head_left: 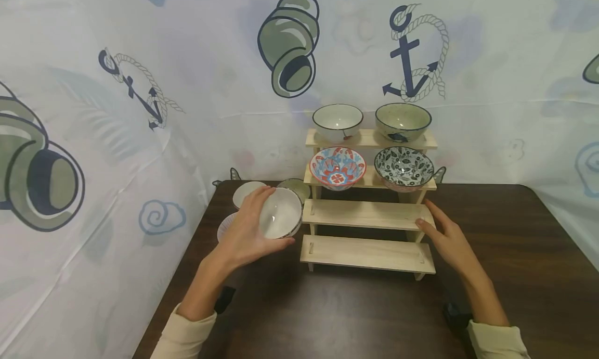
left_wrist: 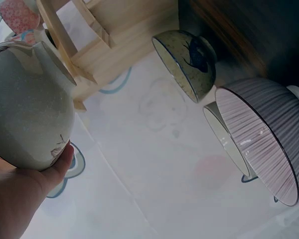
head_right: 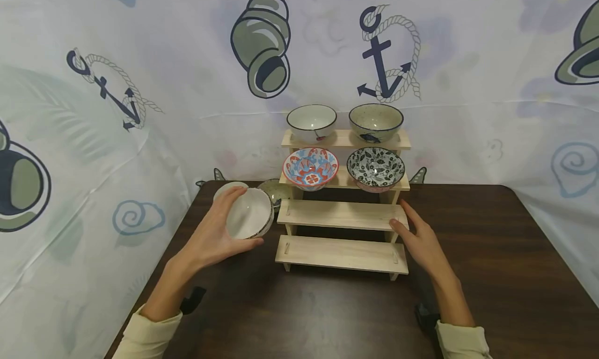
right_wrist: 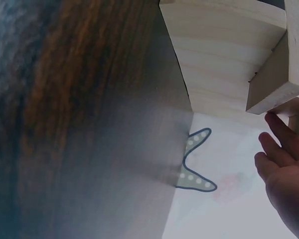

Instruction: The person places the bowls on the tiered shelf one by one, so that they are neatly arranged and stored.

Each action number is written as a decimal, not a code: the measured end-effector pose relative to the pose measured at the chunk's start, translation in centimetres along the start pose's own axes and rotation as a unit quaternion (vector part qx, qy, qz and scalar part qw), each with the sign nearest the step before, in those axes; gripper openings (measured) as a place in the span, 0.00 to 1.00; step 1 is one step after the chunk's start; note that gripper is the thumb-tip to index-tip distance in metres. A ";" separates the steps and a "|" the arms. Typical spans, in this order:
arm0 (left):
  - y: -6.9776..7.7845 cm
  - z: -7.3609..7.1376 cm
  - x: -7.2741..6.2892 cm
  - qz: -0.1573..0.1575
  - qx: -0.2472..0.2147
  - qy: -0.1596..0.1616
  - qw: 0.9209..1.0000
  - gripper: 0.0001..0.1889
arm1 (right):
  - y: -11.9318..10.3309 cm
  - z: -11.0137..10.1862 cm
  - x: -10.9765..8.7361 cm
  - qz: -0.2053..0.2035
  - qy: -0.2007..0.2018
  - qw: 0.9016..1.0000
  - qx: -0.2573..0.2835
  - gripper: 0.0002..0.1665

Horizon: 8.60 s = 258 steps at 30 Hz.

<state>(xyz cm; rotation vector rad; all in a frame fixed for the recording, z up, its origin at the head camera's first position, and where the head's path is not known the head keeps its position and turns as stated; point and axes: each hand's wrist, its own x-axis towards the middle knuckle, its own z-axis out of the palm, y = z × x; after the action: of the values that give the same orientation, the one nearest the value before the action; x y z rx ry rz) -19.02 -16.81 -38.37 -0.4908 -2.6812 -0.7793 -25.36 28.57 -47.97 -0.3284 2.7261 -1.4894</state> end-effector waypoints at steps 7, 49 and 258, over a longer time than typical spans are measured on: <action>0.7 0.4 -0.1 0.014 -0.003 -0.007 1.000 0.58 | -0.1 0.1 0.1 -0.010 0.006 1.000 0.011 0.46; 4.1 3.4 1.3 0.134 -0.029 -0.030 0.990 0.55 | 0.0 0.2 0.2 -0.001 0.005 1.000 0.002 0.47; 15.1 18.2 9.9 0.038 -0.035 -0.011 0.999 0.52 | 1.2 -1.2 -0.1 -0.034 -0.053 0.995 0.081 0.41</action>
<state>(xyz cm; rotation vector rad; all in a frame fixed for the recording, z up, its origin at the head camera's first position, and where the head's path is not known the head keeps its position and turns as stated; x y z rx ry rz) -25.25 7.67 -42.40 -0.6166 -2.6451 -0.8532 -25.57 30.23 -48.31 -0.4835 2.5180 -1.6445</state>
